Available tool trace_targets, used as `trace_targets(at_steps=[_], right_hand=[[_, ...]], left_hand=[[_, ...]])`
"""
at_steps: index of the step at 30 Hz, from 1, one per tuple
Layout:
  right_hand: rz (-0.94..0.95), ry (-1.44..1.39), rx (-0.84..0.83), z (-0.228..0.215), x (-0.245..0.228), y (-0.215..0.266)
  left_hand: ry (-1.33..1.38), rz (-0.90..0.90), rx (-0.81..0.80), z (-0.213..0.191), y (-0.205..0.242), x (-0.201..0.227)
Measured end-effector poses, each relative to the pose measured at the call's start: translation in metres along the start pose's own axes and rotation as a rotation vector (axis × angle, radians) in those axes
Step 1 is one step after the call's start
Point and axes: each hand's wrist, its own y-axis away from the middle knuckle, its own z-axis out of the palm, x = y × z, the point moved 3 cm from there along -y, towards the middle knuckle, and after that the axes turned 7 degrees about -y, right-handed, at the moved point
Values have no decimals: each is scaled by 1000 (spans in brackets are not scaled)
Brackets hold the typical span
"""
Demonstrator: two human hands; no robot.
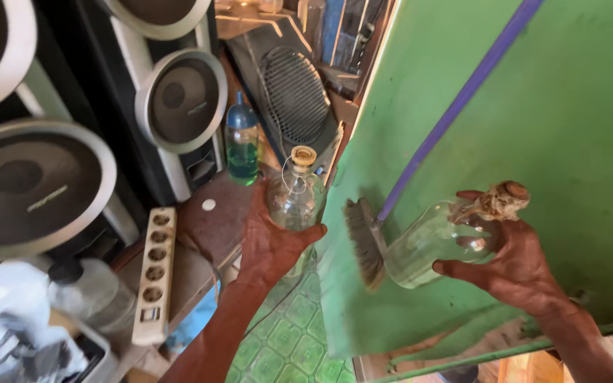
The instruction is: The person washes several plastic and glass bottles in a bucket of water, then places them on a shelf. They also handle a cloth and a funnel.
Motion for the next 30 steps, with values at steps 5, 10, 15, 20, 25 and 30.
trace_targets(at_steps=[5, 10, 15, 20, 25, 30], right_hand=[[106, -4, 123, 11, -3, -27], [41, 9, 205, 19, -8, -82], [101, -12, 209, 21, -10, -151], [-171, -55, 187, 19, -9, -230], [-323, -98, 138, 12, 7, -310], [-468, -75, 111, 9, 10, -372]], left_hand=[[61, -1, -36, 9, -30, 1], [85, 37, -36, 18, -65, 13], [3, -13, -15, 30, -104, 25], [-32, -40, 35, 47, -153, 43], [-121, -14, 160, 66, -204, 64], [-187, 17, 232, 75, -249, 82]])
